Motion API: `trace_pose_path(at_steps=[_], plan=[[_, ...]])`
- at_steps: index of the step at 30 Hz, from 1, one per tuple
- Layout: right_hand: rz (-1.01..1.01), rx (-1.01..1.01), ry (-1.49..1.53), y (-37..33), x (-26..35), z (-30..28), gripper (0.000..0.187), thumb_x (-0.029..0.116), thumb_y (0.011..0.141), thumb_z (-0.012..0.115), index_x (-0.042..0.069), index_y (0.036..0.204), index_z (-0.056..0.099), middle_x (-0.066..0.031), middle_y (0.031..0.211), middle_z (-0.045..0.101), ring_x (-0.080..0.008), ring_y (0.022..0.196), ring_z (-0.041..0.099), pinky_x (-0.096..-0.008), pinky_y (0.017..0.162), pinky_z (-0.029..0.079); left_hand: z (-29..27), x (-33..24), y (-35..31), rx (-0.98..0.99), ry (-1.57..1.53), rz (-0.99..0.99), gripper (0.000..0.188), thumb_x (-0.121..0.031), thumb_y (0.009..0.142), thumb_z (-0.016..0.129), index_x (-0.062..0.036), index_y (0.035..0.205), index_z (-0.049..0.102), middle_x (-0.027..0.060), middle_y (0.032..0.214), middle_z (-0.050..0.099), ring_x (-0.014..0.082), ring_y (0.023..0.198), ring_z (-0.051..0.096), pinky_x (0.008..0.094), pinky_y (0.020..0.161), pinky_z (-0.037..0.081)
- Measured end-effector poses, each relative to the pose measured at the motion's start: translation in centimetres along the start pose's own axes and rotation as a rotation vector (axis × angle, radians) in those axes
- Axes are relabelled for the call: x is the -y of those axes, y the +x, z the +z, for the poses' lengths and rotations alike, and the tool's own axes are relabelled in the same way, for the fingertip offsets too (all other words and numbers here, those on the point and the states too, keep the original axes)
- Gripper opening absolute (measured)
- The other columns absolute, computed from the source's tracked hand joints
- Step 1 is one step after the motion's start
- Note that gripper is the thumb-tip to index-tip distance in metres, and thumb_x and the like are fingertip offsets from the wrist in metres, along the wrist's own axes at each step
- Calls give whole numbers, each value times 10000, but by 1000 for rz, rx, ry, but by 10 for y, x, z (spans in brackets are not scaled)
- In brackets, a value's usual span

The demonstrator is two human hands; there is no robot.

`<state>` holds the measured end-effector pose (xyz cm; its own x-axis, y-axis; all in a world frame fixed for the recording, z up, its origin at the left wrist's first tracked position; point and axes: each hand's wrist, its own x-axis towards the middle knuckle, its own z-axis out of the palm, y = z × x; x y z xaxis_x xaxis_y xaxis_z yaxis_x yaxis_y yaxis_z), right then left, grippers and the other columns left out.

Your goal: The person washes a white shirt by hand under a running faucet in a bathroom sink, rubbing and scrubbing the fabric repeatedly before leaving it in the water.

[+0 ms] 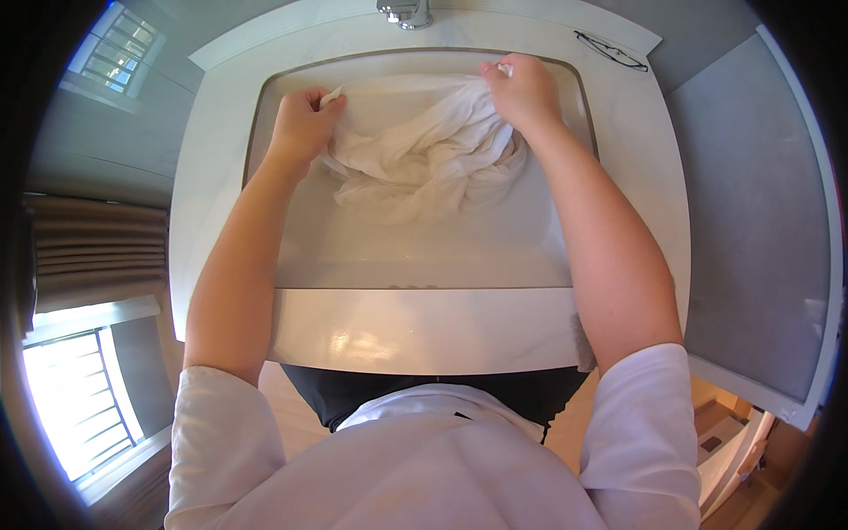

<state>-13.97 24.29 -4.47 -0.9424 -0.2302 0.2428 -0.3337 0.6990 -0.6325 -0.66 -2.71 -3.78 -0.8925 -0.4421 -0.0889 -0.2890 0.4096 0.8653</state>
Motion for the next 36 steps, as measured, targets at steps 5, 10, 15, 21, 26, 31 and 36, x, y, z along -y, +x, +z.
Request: trace_pose_path(at_steps=[5, 10, 15, 21, 26, 31, 36], plan=[[78, -111, 135, 7, 13, -12, 434, 440, 910, 654, 10, 943, 712, -178, 819, 720, -338, 787, 691, -419, 739, 523, -10, -6, 5, -49, -117, 13, 198, -189, 930, 678, 7, 916, 694, 58, 660, 608, 156, 519, 536, 329, 520, 447], [-16, -46, 212, 2, 13, -17, 344, 382, 944, 628, 49, 995, 695, -133, 771, 700, -310, 721, 668, -396, 718, 515, -11, -8, -2, -28, -94, 245, 169, -159, 936, 645, -18, 1019, 688, 58, 668, 595, 166, 562, 547, 339, 550, 444], [-167, 211, 235, 4, -9, -5, 252, 285, 968, 610, 85, 1104, 683, -132, 884, 713, -270, 812, 672, -381, 755, 511, -6, 8, 11, 115, -10, 394, 182, -87, 926, 607, -19, 1074, 688, 29, 787, 649, 110, 711, 578, 283, 626, 459], [-409, 291, 207, 0, -11, 1, 258, 153, 915, 683, 73, 1161, 673, -143, 1079, 697, -240, 971, 649, -357, 864, 504, -10, 5, 12, 51, -129, 242, 167, -108, 946, 594, 4, 1007, 701, 4, 807, 657, 87, 744, 574, 253, 670, 451], [-392, 319, 46, -3, -10, -4, 277, 224, 815, 770, 34, 988, 666, -148, 920, 670, -255, 857, 634, -374, 766, 512, -13, 1, 6, -49, -183, 172, 210, -186, 962, 594, -1, 914, 682, 1, 758, 626, 87, 700, 536, 287, 646, 440], [-339, 224, 237, -4, -3, -9, 226, 182, 763, 765, 32, 849, 619, -84, 781, 610, -166, 734, 555, -332, 671, 469, -13, -13, 1, -306, -373, 157, 229, -172, 935, 577, 23, 858, 668, 27, 691, 604, 116, 628, 527, 310, 584, 432], [-437, 127, 487, 6, -1, -38, 128, 100, 695, 666, 20, 686, 567, -52, 686, 588, -129, 653, 503, -291, 602, 410, -27, -19, 4, -522, -428, 333, 228, -150, 912, 581, 47, 831, 659, 33, 644, 570, 124, 599, 499, 321, 566, 421]])
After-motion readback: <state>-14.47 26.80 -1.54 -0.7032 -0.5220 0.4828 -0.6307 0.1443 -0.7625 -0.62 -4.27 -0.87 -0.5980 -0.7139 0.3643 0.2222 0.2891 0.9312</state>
